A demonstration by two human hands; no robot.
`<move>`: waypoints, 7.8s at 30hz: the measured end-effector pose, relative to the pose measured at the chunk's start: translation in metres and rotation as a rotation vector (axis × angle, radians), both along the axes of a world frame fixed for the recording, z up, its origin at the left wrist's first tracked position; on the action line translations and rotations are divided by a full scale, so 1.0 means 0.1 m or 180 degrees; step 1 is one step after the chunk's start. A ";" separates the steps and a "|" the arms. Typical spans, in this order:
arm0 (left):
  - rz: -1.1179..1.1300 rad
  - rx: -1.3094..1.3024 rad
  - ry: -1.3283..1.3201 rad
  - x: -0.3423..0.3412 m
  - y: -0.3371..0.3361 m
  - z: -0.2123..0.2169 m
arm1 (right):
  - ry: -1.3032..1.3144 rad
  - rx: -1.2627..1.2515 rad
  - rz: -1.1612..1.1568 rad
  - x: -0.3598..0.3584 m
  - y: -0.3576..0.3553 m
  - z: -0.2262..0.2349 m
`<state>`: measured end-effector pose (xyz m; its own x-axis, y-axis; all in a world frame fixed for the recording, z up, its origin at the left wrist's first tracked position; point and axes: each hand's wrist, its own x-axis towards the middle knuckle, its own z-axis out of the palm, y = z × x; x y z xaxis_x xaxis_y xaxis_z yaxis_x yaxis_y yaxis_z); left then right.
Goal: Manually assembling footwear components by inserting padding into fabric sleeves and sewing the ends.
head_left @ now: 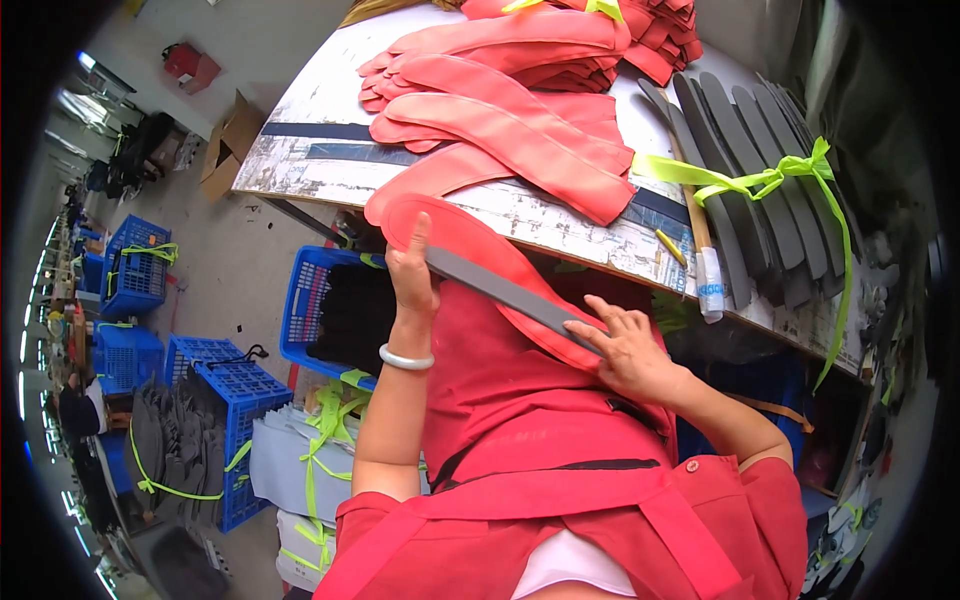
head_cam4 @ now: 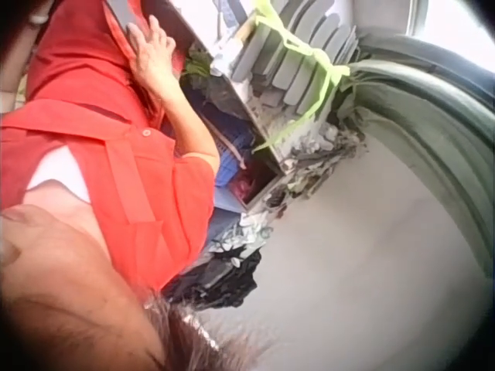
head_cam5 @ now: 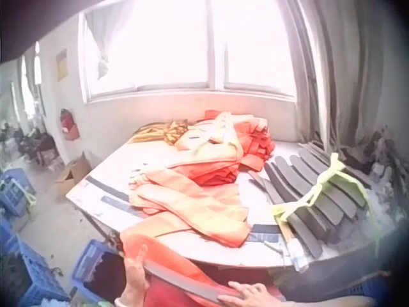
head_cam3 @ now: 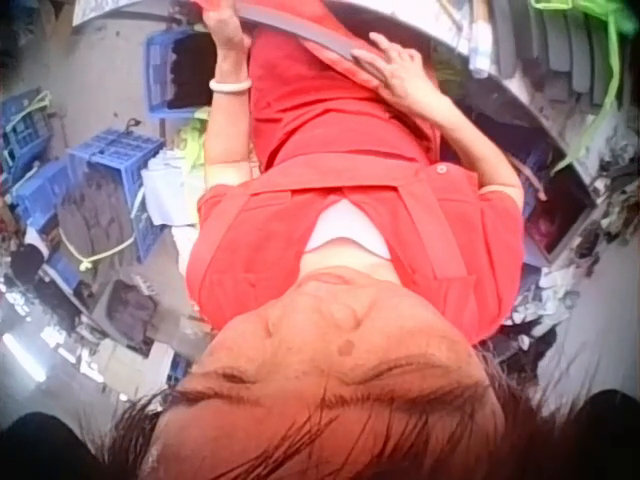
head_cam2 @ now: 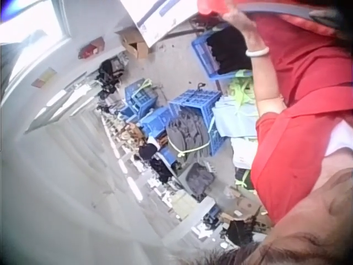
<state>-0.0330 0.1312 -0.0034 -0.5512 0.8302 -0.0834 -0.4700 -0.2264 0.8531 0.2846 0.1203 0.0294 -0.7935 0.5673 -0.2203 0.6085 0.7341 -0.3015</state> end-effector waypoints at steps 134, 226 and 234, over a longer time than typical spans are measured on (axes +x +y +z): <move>-0.1080 0.0963 -0.2944 0.46 -0.43 -0.57 | 0.2689 -0.0216 -0.1066 -1.93 0.30 -0.37; -0.0568 0.0127 -0.3296 0.21 -0.44 -1.10 | 0.0066 -0.1349 -0.0145 -1.73 0.07 -0.69; -0.0370 -0.0066 -0.3157 0.25 -0.37 -1.31 | -0.0214 -0.1243 -0.0042 -1.90 0.20 -0.93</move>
<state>-0.0081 0.0940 -0.1344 -0.1398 0.8677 -0.4771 -0.9902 -0.1232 0.0660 0.0950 0.1402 -0.0634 -0.7631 0.4406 -0.4728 0.6451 0.5640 -0.5156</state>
